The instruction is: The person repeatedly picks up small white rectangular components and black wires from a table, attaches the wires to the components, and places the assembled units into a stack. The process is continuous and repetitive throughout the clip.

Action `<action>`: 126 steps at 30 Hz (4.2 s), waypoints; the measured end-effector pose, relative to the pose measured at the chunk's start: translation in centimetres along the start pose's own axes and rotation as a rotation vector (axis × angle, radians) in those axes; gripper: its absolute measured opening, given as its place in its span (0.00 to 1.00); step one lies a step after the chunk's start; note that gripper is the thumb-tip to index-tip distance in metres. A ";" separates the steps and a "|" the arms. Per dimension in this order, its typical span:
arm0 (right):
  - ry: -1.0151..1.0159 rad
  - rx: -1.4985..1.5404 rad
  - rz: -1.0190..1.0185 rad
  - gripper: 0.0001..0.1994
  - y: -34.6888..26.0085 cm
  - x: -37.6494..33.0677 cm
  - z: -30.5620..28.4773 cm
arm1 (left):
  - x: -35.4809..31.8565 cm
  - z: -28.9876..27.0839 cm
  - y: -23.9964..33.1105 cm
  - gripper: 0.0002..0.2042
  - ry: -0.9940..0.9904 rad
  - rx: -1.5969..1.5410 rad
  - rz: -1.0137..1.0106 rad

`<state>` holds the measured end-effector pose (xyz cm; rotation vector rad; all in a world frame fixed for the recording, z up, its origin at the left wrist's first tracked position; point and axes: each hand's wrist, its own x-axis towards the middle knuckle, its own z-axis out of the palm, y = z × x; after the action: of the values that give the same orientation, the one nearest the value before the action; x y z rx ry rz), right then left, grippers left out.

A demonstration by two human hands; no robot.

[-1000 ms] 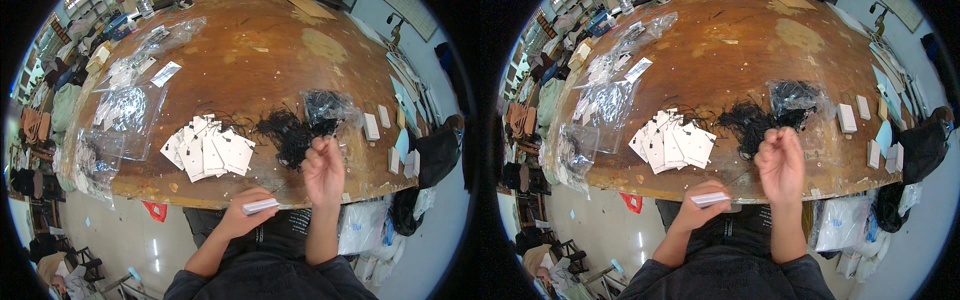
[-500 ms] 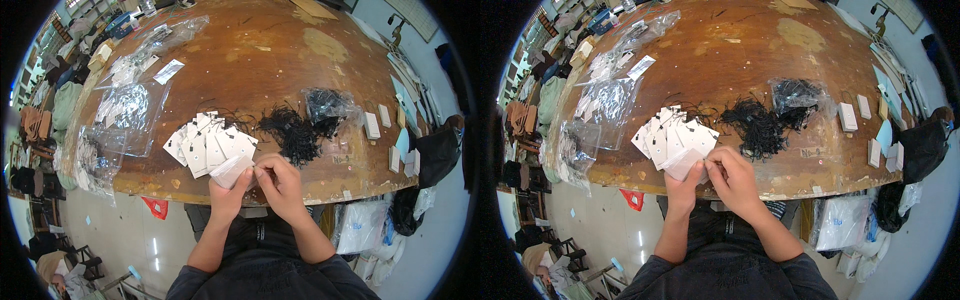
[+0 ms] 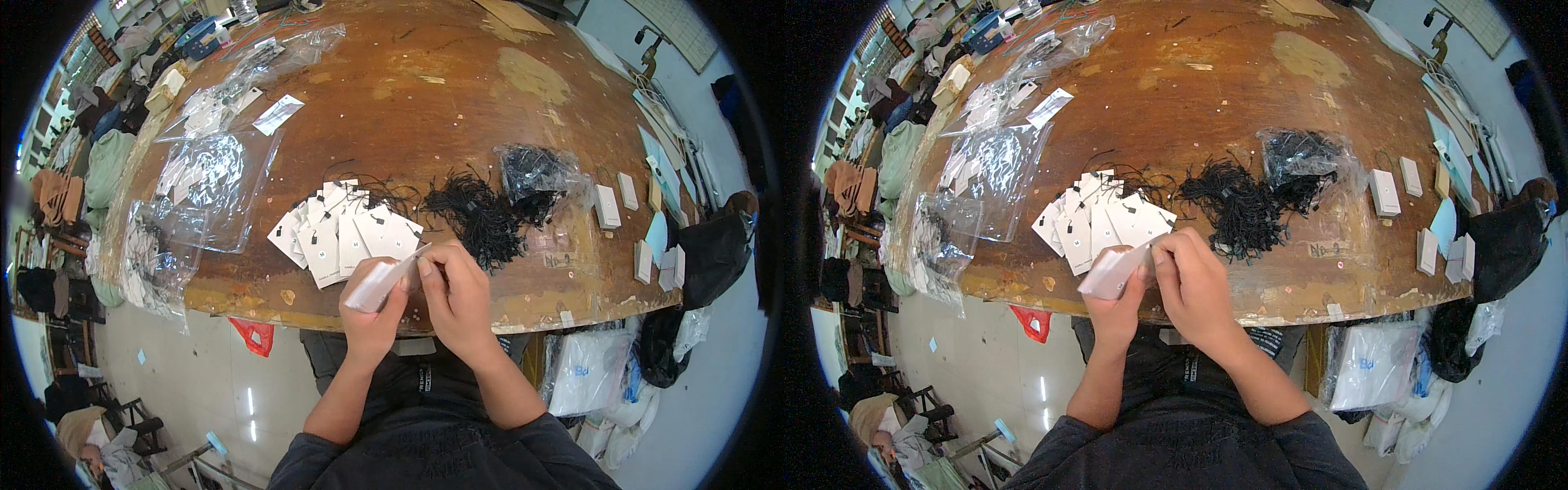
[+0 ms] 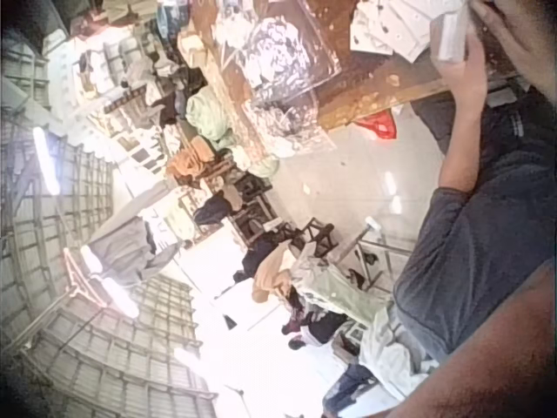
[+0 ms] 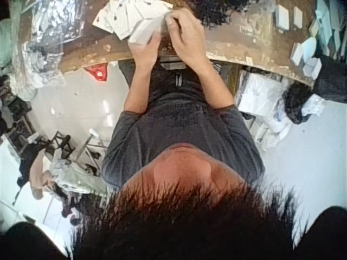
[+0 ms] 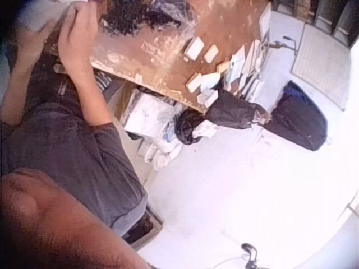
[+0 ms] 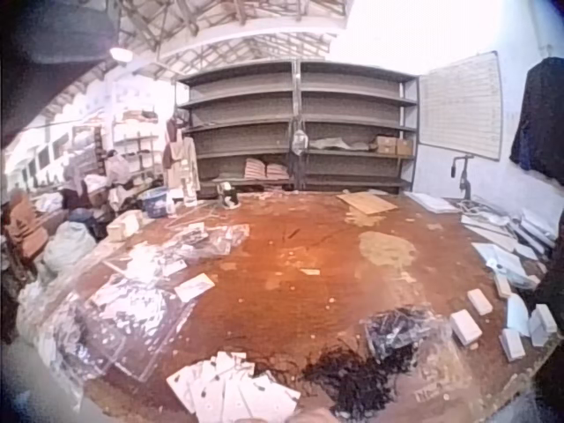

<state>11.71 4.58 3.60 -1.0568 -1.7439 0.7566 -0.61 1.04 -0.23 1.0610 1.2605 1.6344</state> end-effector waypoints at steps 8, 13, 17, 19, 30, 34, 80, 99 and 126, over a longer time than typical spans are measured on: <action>-0.136 0.182 0.055 0.02 1.4 0.3 -1.0 | 1.7 -1.1 0.5 0.16 -0.093 0.627 0.747; -0.166 0.764 0.551 0.05 1.6 -0.4 -1.6 | 1.0 -1.3 0.7 0.15 -0.136 0.927 0.978; 0.233 0.015 0.248 0.10 2.8 1.7 -4.0 | 0.6 -0.4 0.4 0.14 -0.161 0.628 0.890; 0.417 -0.150 0.240 0.11 4.0 3.3 -5.6 | 1.4 -0.3 0.8 0.12 -0.059 0.442 0.721; 0.195 -0.348 0.216 0.09 5.4 3.2 -5.9 | 3.0 -3.5 1.3 0.17 0.406 -0.320 -0.023; 0.166 -0.260 0.223 0.10 4.9 3.9 -6.7 | 1.9 -3.4 0.6 0.19 0.254 -0.145 -0.126; 0.324 1.405 0.557 0.06 4.4 -0.1 -4.3 | -1.5 0.7 1.4 0.10 -0.591 -0.055 -0.261; 0.285 -0.172 0.255 0.03 4.2 0.2 -8.6 | 0.1 -0.4 0.1 0.24 0.012 -0.347 -0.419; -0.050 0.036 -0.045 0.03 1.1 -0.1 -0.9 | 0.0 0.7 0.8 0.11 -0.024 0.096 0.060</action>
<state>12.94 5.03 2.97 -0.9788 -1.7837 0.7896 -0.05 1.06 0.60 1.1840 1.3139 1.6139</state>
